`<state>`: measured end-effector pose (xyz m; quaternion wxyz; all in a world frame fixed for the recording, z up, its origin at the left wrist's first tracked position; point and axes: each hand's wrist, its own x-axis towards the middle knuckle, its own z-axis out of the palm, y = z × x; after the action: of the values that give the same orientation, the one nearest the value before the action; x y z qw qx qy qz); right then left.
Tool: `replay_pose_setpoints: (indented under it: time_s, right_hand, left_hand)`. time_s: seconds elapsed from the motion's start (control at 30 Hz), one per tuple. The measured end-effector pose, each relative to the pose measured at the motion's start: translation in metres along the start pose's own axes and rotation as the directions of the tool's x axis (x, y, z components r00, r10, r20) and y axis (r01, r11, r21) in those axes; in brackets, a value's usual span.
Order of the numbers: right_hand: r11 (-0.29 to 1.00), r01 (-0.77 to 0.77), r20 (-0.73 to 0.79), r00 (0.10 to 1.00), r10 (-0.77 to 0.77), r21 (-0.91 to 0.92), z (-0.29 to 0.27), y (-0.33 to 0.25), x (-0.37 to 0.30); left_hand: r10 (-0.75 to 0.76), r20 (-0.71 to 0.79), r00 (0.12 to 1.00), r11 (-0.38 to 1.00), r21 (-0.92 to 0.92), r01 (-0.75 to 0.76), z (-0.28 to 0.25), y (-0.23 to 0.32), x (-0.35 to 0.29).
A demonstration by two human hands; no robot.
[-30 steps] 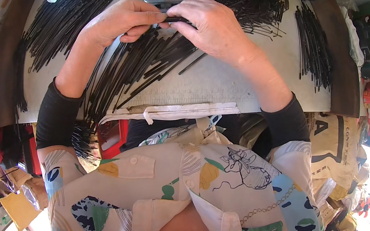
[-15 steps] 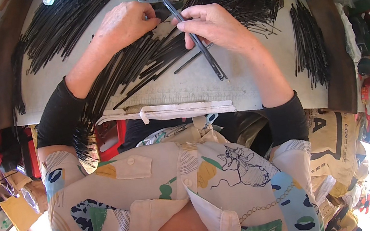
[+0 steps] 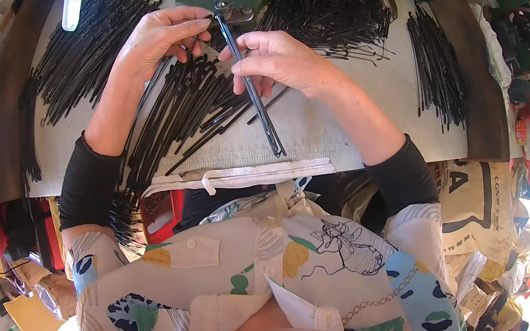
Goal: The person picks up a black rod and a metal piece, aligns them under a machine to press them together, and then trims the end with a small tool. They repeat this process multiple times, placing each finished assembly onto a pile.
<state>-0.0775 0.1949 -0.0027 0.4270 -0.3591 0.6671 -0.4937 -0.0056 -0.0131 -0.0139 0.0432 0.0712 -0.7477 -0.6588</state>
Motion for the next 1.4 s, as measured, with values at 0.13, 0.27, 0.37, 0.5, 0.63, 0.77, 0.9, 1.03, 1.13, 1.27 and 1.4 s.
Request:
replay_pose_setpoints:
  time_s: [0.13, 0.27, 0.37, 0.5, 0.63, 0.77, 0.9, 1.03, 1.13, 1.27, 1.4]
  right_hand:
    - [1.000, 0.006, 0.015, 1.000, -0.006, 0.012, 0.000, -0.002, 0.000]
    - [0.999, 0.024, 0.009, 1.000, -0.024, 0.042, 0.001, -0.001, 0.002]
    - [0.998, 0.018, 0.005, 1.000, -0.019, 0.065, 0.000, -0.001, 0.003]
    - [0.996, 0.026, 0.003, 1.000, -0.026, 0.084, 0.000, 0.000, 0.003]
    - [0.988, 0.040, -0.034, 0.999, -0.035, 0.147, 0.003, 0.001, 0.005]
    - [0.979, 0.062, -0.074, 0.996, -0.049, 0.195, 0.007, 0.000, 0.007]
    - [0.977, 0.087, -0.132, 0.989, -0.062, 0.196, 0.006, 0.000, 0.010]
    - [0.978, 0.091, -0.143, 0.988, -0.065, 0.188, 0.005, 0.001, 0.010]
    - [0.974, 0.078, -0.127, 0.991, -0.052, 0.211, 0.005, 0.005, 0.012]
    - [0.962, 0.071, -0.126, 0.991, -0.039, 0.265, 0.007, 0.009, 0.014]
    - [0.935, 0.057, -0.145, 0.989, -0.006, 0.350, 0.010, 0.007, 0.013]
  left_hand:
    - [-0.013, 0.018, 1.000, 0.998, -0.068, 0.014, 0.001, 0.003, -0.002]
    - [-0.022, 0.025, 0.999, 0.994, -0.103, 0.025, 0.006, 0.003, -0.003]
    - [-0.013, 0.000, 1.000, 0.993, -0.115, 0.013, 0.006, 0.004, -0.002]
    - [-0.018, 0.013, 1.000, 0.990, -0.140, 0.019, 0.007, 0.005, -0.001]
    - [0.001, -0.004, 1.000, 0.991, -0.133, -0.002, 0.011, 0.006, -0.001]
    - [0.073, -0.044, 0.996, 0.993, -0.088, -0.077, 0.014, 0.008, 0.004]
    - [0.152, -0.052, 0.987, 0.988, -0.019, -0.153, 0.013, 0.008, 0.012]
    - [0.145, -0.045, 0.988, 0.989, 0.006, -0.145, 0.014, 0.007, 0.015]
    - [0.099, -0.039, 0.994, 0.993, -0.063, -0.102, 0.013, 0.006, 0.014]
    - [0.029, -0.101, 0.994, 0.987, -0.154, -0.044, 0.021, 0.011, 0.007]
    - [-0.033, -0.102, 0.994, 0.989, -0.147, 0.018, 0.017, 0.007, 0.005]
